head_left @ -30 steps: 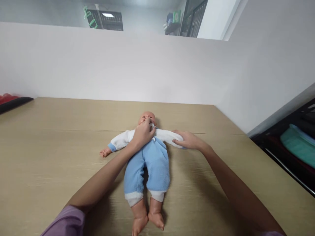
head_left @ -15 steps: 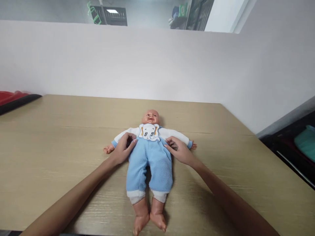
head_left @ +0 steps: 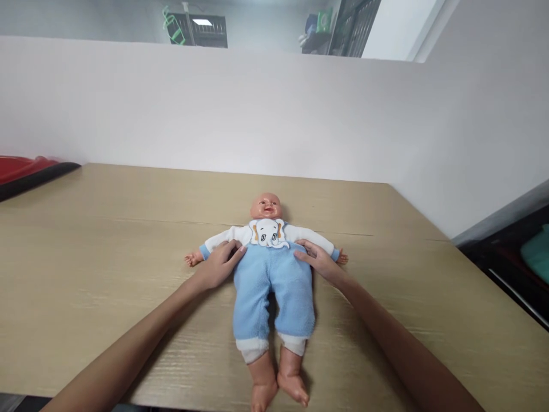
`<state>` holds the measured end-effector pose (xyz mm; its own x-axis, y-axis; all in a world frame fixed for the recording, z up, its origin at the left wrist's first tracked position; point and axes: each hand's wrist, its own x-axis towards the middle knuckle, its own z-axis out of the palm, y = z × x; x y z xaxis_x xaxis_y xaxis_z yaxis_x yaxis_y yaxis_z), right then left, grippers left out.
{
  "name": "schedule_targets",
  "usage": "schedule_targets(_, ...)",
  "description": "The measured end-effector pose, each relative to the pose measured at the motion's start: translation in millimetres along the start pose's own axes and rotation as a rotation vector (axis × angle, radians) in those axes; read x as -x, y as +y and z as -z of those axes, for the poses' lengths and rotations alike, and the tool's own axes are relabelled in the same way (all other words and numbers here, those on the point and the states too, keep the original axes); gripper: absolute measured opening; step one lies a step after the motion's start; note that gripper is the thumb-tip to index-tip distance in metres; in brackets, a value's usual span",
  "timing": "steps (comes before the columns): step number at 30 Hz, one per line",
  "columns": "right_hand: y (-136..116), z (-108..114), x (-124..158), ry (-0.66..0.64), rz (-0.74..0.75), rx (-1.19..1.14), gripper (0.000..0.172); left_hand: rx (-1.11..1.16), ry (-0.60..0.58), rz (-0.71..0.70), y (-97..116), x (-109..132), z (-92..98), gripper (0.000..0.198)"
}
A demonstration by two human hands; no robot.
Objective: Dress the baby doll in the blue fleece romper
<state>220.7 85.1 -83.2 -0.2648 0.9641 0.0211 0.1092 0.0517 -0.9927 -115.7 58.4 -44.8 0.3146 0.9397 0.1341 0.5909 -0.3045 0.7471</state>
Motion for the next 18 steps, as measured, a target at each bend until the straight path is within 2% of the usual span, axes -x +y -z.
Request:
schedule_targets(6,2,1,-1,0.136,0.033,-0.086,0.059,0.306,0.005,0.003,-2,1,-6.2,0.04)
schedule_targets(10,9,2,-2,0.211,0.05,-0.026,0.061,0.353,0.101,0.064,-4,-2,-19.3,0.037)
schedule_targets(13,12,0,-7,0.216,0.064,0.051,0.061,0.343,0.145,0.093,-8,-6,-27.7,0.037)
schedule_targets(18,6,-2,-14,0.134,0.105,0.174,0.062,0.316,0.116,0.073,-10,-11,-34.3,0.036)
